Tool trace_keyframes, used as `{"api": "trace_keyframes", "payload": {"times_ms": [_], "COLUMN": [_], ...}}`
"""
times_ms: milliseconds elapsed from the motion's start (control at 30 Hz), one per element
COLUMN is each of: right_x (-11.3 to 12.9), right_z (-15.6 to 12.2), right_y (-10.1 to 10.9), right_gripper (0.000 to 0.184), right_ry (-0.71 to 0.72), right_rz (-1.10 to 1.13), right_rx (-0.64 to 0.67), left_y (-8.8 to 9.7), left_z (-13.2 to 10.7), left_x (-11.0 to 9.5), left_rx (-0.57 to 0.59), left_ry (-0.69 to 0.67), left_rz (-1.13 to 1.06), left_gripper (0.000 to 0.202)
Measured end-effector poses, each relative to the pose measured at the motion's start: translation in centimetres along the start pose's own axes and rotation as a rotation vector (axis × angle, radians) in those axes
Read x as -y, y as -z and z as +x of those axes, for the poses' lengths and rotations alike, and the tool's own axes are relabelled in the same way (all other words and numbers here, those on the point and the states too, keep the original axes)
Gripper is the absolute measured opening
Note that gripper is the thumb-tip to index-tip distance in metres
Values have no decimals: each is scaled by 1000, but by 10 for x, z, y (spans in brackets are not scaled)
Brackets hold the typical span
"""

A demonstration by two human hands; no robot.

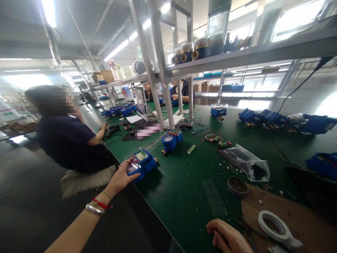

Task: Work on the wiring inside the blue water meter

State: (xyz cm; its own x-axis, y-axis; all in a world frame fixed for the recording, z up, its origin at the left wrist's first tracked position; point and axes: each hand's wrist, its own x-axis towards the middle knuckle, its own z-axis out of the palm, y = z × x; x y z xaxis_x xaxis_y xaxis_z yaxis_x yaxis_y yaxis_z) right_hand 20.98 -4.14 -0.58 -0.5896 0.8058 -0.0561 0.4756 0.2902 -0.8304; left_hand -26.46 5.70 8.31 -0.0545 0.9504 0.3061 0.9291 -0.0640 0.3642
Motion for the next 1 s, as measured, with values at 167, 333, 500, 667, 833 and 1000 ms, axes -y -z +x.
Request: {"api": "trace_keyframes", "payload": {"times_ms": [167,333,500,667,833,1000], "right_x": [13,23,27,29,42,50], "right_z": [-1,-2,-3,-1,-8,-38], "right_y": [2,4,7,6,16,38], "right_gripper": [35,28,26,26,25,24], "right_ry": [-33,-7,33,77,87,5], "right_rz": [-3,17,18,-20,-89,-240], "right_rx": [-68,-142,-195,-231,-192,-305], "left_y": [-18,-46,-60,-60,-66,-65], "left_z": [-35,-60,-78,-90,-91,-88], "left_x": [-96,-175,-211,-219,-219,-208], "left_rx": [91,78,135,158,81,67], "left_ry": [-86,-72,-86,-173,-219,-237], "left_rz": [-120,-37,4,-6,-4,-115], "left_gripper": [85,95,99,93,93,90]}}
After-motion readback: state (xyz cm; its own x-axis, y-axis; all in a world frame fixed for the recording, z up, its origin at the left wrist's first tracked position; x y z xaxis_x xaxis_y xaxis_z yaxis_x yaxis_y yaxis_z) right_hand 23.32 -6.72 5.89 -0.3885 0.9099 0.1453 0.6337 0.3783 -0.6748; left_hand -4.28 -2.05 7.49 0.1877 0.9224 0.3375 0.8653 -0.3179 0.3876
